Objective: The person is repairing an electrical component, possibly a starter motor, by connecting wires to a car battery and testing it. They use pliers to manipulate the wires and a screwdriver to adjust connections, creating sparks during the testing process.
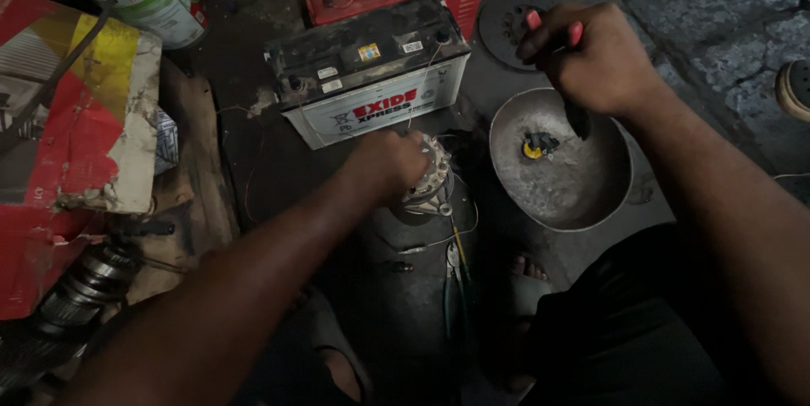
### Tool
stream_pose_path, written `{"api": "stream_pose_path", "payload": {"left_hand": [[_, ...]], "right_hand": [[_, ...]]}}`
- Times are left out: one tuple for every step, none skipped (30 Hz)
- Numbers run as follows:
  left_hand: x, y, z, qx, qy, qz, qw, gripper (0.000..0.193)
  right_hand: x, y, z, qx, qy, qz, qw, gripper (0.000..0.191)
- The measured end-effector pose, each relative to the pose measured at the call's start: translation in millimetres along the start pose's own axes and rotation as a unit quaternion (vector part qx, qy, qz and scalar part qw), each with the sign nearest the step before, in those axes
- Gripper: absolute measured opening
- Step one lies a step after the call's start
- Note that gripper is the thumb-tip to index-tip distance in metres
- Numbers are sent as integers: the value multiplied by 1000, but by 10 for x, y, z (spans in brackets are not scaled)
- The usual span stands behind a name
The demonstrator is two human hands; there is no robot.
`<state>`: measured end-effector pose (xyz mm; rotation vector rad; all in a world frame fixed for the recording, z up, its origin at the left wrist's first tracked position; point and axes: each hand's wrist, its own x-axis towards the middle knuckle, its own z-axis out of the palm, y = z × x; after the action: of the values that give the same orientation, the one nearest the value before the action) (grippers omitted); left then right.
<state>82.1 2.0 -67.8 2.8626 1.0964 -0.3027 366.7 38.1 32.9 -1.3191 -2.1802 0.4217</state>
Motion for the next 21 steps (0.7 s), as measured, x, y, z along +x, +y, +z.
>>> {"api": "stream_pose_path", "payload": {"left_hand": [[8, 1, 12, -1, -26, -14, 1000, 49], [11, -2, 28, -1, -4, -5, 1000, 52], [7, -9, 47, -1, 19, 4, 1000, 55], [3, -18, 67, -1, 41, 14, 999, 58], [-8, -31, 84, 1, 67, 30, 997, 53], [-18, -47, 96, 3, 93, 45, 995, 48], [-21, -53, 101, 6, 119, 61, 991, 43], [-20, -56, 99, 6, 87, 46, 995, 45], [-16, -53, 89, 7, 56, 31, 998, 46], [-5, -46, 69, 8, 24, 15, 1000, 48], [-5, -37, 48, 11, 24, 11, 1000, 46], [-6, -23, 25, 14, 25, 6, 1000, 45], [-5, -12, 1, 17, 25, 1, 1000, 44], [7, -2, -22, 12, 16, 1, 1000, 50], [22, 6, -40, 8, 8, 1, 1000, 57], [31, 18, -44, 3, -1, 1, 1000, 63], [37, 33, -33, 4, -14, -12, 1000, 53], [48, 44, -13, 6, -27, -25, 999, 44], [59, 51, 18, 8, -39, -36, 999, 34], [76, 63, 58, 10, -6, -32, 999, 27], [96, 79, 105, 11, 27, -27, 999, 22]], "right_hand": [[1, 6, 2, -1, -1, -4, 1000, 26], [1, 11, 3, -2, -2, -7, 1000, 28], [0, 16, 6, -2, -1, -5, 1000, 27], [-1, 20, 9, -2, 0, -3, 1000, 26], [-5, 23, 13, -3, 1, -1, 1000, 26], [-7, 26, 18, 2, 0, 6, 1000, 26], [-11, 26, 21, 7, 1, 12, 1000, 26], [-14, 26, 25, 13, 1, 18, 1000, 26], [-17, 25, 24, 10, 1, 13, 1000, 26], [-19, 23, 22, 7, 2, 6, 1000, 26], [-18, 20, 19, 5, 3, 0, 1000, 27], [-14, 17, 12, -2, 1, 3, 1000, 27], [-8, 10, 14, -8, -2, 7, 1000, 28], [1, 4, 17, -15, -5, 10, 1000, 28], [12, -6, 39, -19, -33, 38, 999, 23], [21, -19, 85, -24, -63, 66, 996, 19], [17, -32, 142, -28, -94, 95, 991, 16], [9, -50, 240, -50, -159, 105, 980, 28], [-16, -63, 348, -72, -224, 116, 965, 48], [-61, -103, 561, -119, -287, 24, 950, 41], [-111, -116, 724, -164, -347, -67, 921, 38]]}}
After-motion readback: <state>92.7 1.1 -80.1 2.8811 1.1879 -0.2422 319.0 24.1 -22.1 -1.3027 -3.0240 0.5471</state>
